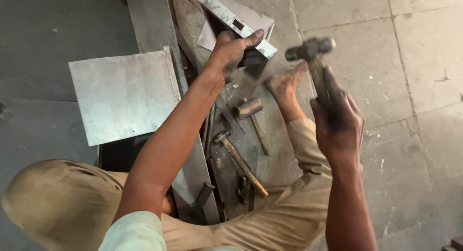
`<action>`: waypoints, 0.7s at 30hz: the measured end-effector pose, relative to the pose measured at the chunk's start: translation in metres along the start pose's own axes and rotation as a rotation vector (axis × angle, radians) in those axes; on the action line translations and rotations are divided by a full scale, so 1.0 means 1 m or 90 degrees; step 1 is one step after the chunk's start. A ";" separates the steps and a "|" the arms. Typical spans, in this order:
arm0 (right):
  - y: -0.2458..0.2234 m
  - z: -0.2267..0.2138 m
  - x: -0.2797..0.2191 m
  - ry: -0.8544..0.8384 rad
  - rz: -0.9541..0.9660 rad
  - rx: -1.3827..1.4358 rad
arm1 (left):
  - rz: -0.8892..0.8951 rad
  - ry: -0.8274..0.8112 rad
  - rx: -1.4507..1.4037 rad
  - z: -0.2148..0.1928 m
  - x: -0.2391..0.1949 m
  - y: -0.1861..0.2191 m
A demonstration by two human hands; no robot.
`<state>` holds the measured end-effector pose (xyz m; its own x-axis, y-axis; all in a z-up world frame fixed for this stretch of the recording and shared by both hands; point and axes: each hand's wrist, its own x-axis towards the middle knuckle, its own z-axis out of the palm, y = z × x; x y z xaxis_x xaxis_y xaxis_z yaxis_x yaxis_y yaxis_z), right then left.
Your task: The person assembles a metal box by aligning metal sheets and hammering them into shape over a metal form.
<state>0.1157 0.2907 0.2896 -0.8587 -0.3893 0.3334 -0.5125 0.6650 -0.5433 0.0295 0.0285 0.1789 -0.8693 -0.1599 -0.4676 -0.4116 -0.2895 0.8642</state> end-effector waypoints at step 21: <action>0.002 0.013 -0.014 -0.044 -0.021 -0.057 | 0.014 0.085 0.182 0.009 -0.007 -0.042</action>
<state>0.1263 0.2894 0.2739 -0.8414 -0.4527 0.2951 -0.5404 0.7045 -0.4601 0.0507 0.0500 0.1471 -0.8436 -0.2906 -0.4516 -0.4691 -0.0105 0.8831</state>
